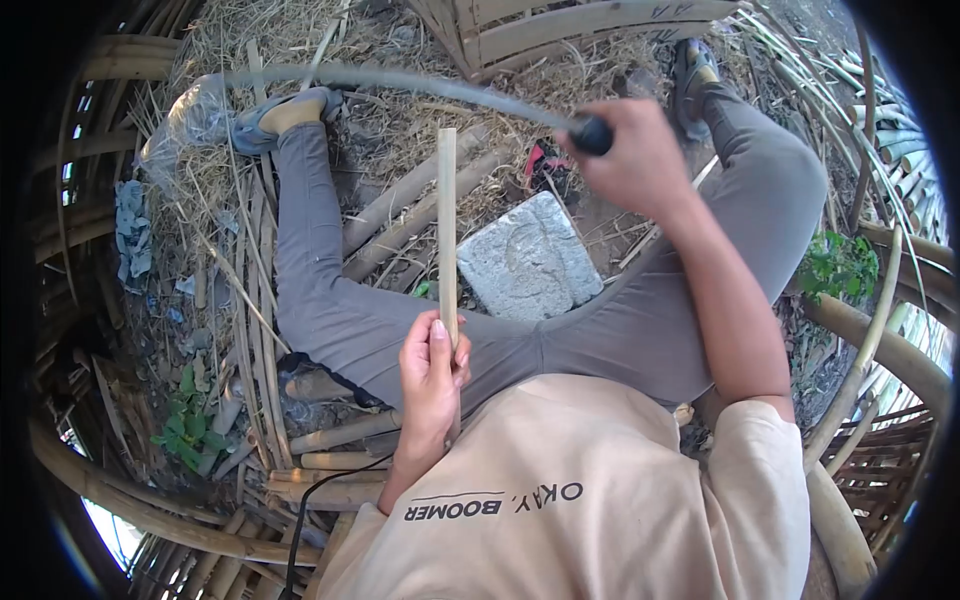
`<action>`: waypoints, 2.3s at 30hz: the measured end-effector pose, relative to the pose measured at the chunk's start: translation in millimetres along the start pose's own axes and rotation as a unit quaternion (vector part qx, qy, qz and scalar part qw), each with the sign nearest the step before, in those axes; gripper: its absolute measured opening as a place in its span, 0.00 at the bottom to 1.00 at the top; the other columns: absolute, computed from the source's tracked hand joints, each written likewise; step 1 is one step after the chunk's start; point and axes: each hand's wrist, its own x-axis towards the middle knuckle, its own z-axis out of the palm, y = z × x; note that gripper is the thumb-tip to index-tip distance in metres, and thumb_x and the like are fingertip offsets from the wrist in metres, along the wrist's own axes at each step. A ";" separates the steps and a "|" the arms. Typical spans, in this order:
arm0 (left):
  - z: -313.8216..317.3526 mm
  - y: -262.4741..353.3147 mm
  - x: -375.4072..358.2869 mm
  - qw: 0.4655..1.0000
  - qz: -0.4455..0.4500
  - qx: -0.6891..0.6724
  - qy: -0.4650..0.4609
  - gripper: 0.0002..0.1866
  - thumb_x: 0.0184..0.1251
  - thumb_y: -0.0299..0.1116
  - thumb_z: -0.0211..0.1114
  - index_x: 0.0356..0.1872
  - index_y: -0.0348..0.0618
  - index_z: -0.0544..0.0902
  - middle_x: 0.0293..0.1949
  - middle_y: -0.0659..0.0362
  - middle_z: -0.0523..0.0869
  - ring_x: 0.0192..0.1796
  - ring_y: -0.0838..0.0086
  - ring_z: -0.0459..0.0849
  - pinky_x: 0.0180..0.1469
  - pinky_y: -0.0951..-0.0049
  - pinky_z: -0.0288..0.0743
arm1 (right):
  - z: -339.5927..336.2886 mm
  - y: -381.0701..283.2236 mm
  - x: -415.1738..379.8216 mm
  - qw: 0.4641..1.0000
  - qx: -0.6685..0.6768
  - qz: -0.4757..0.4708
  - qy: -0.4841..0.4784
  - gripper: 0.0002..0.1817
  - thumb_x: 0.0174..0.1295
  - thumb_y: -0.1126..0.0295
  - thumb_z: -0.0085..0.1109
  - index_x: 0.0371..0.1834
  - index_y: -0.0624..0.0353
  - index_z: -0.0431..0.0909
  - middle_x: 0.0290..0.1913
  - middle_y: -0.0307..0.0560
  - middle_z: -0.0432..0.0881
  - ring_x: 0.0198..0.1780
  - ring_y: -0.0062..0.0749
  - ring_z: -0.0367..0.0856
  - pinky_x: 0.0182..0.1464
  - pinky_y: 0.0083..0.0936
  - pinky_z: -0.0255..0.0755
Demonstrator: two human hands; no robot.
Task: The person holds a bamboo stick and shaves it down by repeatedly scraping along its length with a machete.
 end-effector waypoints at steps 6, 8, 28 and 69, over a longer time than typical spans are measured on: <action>4.2 7.0 9.4 1.000 0.009 0.023 -0.015 0.13 0.83 0.39 0.46 0.50 0.40 0.73 0.22 0.68 0.69 0.19 0.91 0.59 0.19 0.86 0.53 | 23.2 -13.0 -12.8 0.991 -0.019 -0.012 -0.136 0.09 0.50 0.69 0.67 0.31 0.62 0.86 0.21 0.58 0.79 0.27 0.54 0.81 0.34 0.41 0.74; 10.1 2.1 9.3 0.998 0.028 0.049 -0.003 0.13 0.83 0.39 0.46 0.51 0.40 0.73 0.22 0.68 0.69 0.18 0.91 0.59 0.19 0.86 0.53 | 25.3 -10.5 -15.0 0.989 -0.053 -0.027 -0.133 0.11 0.45 0.70 0.66 0.32 0.61 0.87 0.23 0.59 0.81 0.30 0.55 0.83 0.37 0.43 0.76; 10.1 -3.9 -24.4 0.999 -0.015 -0.006 -0.049 0.14 0.83 0.41 0.47 0.48 0.40 0.73 0.20 0.69 0.66 0.17 0.90 0.57 0.18 0.84 0.50 | -26.6 31.9 21.2 0.970 -0.225 0.040 0.086 0.14 0.51 0.67 0.62 0.41 0.56 0.87 0.30 0.58 0.85 0.35 0.51 0.86 0.43 0.44 0.80; 7.6 21.9 -19.3 0.992 -0.034 0.068 -0.104 0.11 0.76 0.30 0.58 0.53 0.41 0.70 0.24 0.71 0.67 0.20 0.91 0.58 0.20 0.85 0.49 | 18.0 -24.1 -13.6 0.991 -0.069 -0.105 -0.055 0.12 0.39 0.71 0.62 0.30 0.57 0.86 0.25 0.55 0.83 0.33 0.54 0.84 0.41 0.45 0.78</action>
